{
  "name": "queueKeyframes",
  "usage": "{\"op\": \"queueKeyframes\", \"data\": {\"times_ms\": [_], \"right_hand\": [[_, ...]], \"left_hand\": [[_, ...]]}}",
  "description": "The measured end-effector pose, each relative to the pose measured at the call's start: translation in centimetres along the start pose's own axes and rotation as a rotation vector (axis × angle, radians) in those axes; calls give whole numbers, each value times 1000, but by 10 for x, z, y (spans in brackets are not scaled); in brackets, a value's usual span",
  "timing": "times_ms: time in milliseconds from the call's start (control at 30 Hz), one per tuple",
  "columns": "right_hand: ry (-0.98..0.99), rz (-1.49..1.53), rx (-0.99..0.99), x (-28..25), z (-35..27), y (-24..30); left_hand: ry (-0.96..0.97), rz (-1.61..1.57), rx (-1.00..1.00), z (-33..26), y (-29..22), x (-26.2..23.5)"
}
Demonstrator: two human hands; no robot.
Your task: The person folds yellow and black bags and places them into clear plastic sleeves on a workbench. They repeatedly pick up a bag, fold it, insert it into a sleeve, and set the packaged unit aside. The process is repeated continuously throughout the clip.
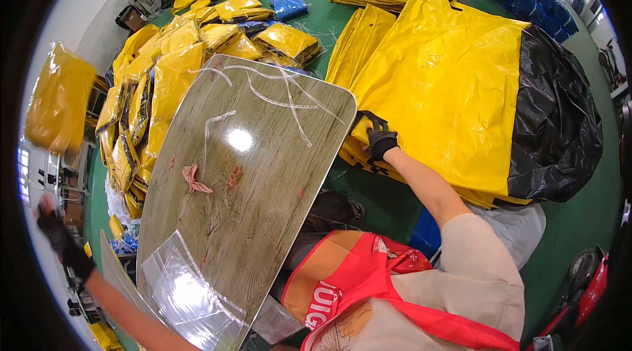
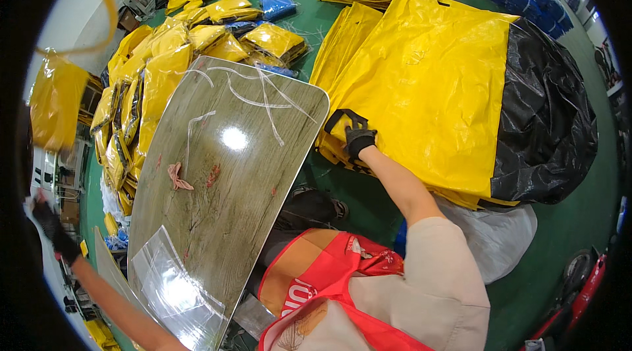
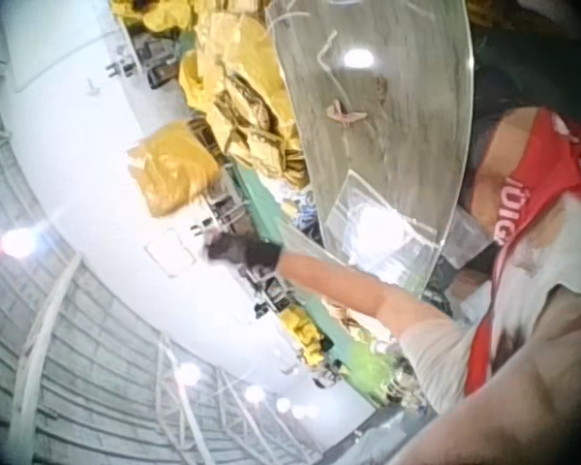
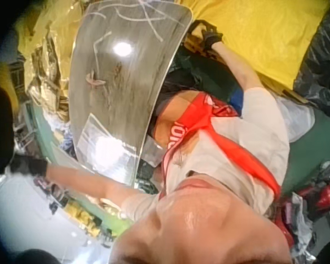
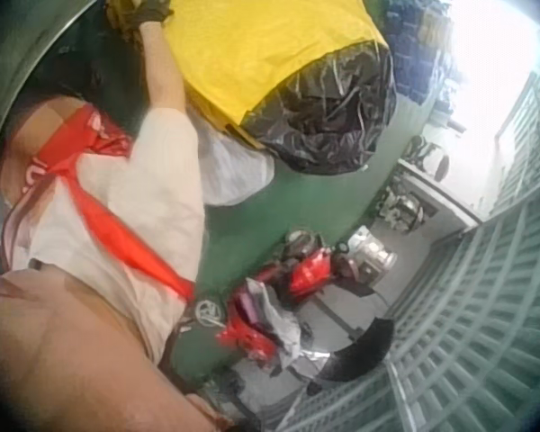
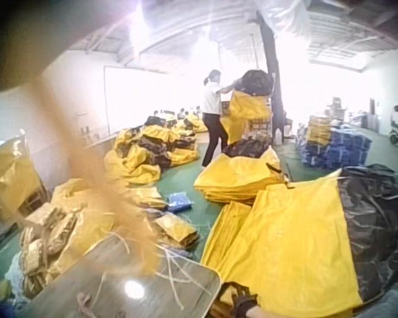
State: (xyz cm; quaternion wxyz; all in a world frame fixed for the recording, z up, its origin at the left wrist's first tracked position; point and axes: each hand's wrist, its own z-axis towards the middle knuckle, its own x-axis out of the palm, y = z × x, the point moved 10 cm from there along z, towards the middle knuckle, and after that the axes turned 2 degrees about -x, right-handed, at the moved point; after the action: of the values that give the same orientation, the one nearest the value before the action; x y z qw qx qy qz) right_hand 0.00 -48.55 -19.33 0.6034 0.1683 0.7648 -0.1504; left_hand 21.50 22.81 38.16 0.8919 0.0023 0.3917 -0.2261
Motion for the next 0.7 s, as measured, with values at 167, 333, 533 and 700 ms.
{"op": "queueKeyframes", "data": {"times_ms": [167, 333, 533, 700], "right_hand": [[-402, 609, 271, -5, 28, -189], [-797, 1519, -330, -301, -88, -29], [167, 1063, -1521, -269, -344, 266], [706, 657, -1942, -171, -499, 354]], "left_hand": [[590, -208, 210, -183, -257, 181], [916, -1324, -574, -259, -212, 234], [841, -1582, -993, -222, -192, 192], [799, -1628, -1049, -268, -137, 93]]}}
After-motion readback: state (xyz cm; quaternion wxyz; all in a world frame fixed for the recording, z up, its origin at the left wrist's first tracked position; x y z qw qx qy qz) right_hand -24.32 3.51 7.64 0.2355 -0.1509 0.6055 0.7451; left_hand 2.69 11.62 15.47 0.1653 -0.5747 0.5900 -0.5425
